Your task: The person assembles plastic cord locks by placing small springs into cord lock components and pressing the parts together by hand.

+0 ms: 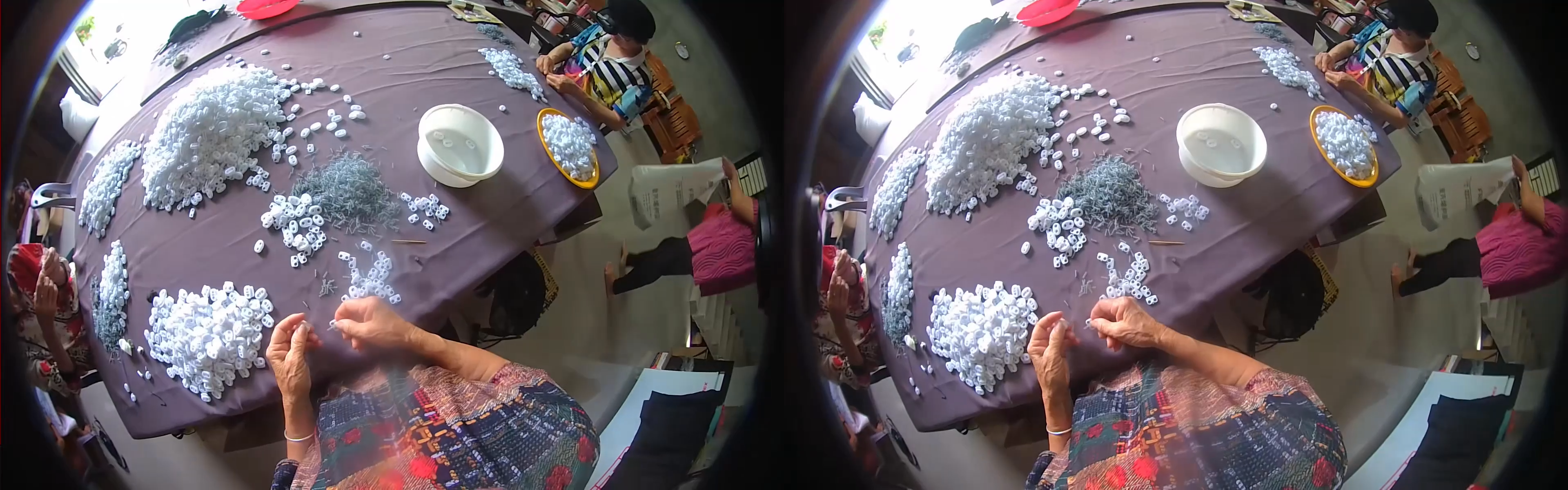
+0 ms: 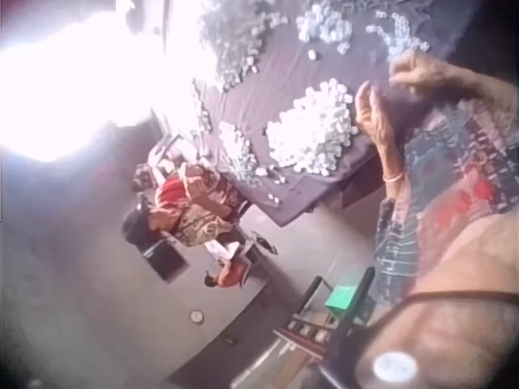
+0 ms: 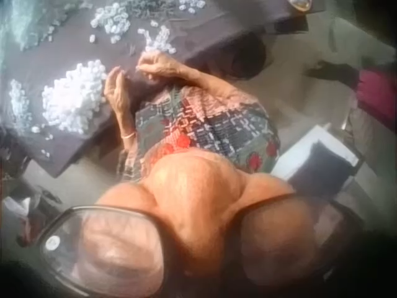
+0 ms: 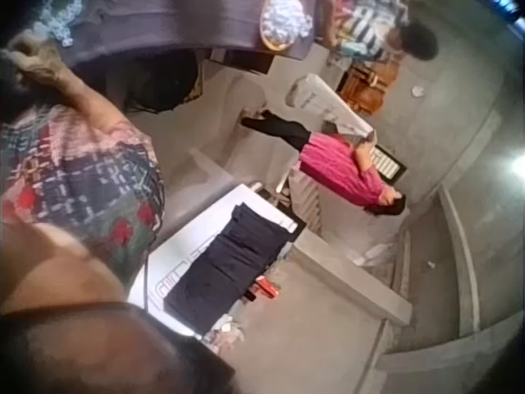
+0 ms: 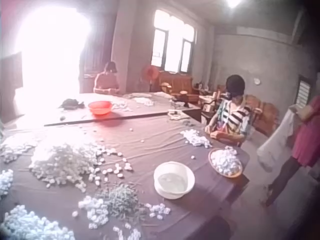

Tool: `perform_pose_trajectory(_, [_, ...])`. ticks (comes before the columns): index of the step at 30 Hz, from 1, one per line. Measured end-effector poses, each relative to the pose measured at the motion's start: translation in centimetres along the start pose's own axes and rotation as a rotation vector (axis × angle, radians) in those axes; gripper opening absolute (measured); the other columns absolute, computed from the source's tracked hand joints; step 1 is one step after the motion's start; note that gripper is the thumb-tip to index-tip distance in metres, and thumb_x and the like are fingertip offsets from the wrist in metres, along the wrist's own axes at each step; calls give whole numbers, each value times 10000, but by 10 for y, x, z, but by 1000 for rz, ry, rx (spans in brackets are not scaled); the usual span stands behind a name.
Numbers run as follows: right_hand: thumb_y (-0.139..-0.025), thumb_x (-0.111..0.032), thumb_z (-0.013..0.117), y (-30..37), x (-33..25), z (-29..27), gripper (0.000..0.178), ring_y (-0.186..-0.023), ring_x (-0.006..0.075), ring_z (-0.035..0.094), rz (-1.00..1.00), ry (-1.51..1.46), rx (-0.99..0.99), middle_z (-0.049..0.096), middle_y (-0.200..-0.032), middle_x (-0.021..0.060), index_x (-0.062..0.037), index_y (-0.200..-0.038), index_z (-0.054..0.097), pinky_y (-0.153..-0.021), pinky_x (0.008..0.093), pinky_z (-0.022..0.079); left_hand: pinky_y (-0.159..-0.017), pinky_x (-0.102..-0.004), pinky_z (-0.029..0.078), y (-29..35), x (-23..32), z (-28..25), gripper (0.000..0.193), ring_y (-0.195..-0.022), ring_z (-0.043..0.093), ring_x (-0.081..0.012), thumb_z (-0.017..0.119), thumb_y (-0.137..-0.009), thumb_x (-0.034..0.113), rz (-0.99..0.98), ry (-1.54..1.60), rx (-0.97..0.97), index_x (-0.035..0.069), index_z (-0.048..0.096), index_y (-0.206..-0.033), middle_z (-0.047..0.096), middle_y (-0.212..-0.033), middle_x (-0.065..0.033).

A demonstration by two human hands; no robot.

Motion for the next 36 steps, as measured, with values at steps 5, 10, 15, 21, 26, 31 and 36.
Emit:
perform_pose_trajectory(5, [-870,-132,548,-2,-1,-7,133,-485,83,559,-28,11,41,565,-649,34,-1,-880,567,-419,230,469,-546,-207,478,0,-2,5,136,-623,560,-86,605,-850,51,-5,7,28,-2,577,-972,599,-780,-35])
perform_pose_trajectory(10, [-859,-140,555,-1,-6,-9,152,-467,92,560,-62,-12,38,569,-639,37,11,-875,568,-416,237,474,-532,-201,469,1,-12,-4,133,-578,549,-88,625,-837,48,-88,97,33,0,592,-956,594,-763,-29])
perform_pose_trajectory(15, [-853,-130,551,-2,-3,-7,159,-468,97,567,-82,6,19,570,-621,41,26,-883,569,-417,239,482,-549,-208,476,2,-9,2,117,-620,571,-97,617,-845,57,-70,55,2,6,586,-945,599,-789,-35])
perform_pose_trajectory(21, [-857,-138,551,2,-7,-4,156,-492,95,564,-107,107,37,576,-627,44,12,-886,579,-447,242,465,-578,-216,496,12,1,7,108,-665,597,-105,597,-856,58,-28,-112,38,8,577,-950,612,-815,-45])
perform_pose_trajectory(26, [-864,-109,541,-2,-2,-5,116,-528,80,565,-75,85,16,588,-680,32,1,-874,575,-469,229,482,-563,-232,504,11,-13,-6,192,-685,615,-137,643,-821,57,-77,2,88,-8,580,-991,629,-816,-68])
perform_pose_trajectory(31, [-876,-123,555,-1,-1,-6,117,-517,71,557,-63,89,5,579,-671,22,-7,-876,574,-457,218,472,-573,-233,508,13,-10,-4,171,-696,621,-135,647,-827,81,-57,44,83,0,597,-968,642,-819,-75])
perform_pose_trajectory(36, [-855,-115,539,-1,-8,-8,135,-496,102,565,-178,198,51,582,-639,54,14,-872,575,-447,249,481,-557,-218,497,15,-5,7,158,-659,606,-122,632,-840,91,13,-150,74,-3,586,-957,628,-791,-65])
Point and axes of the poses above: each hand's wrist, its own y-axis away from the middle knuckle, its own z-axis out of the palm, x = y × z, the point moved 5 cm from there along -y, towards the middle knuckle
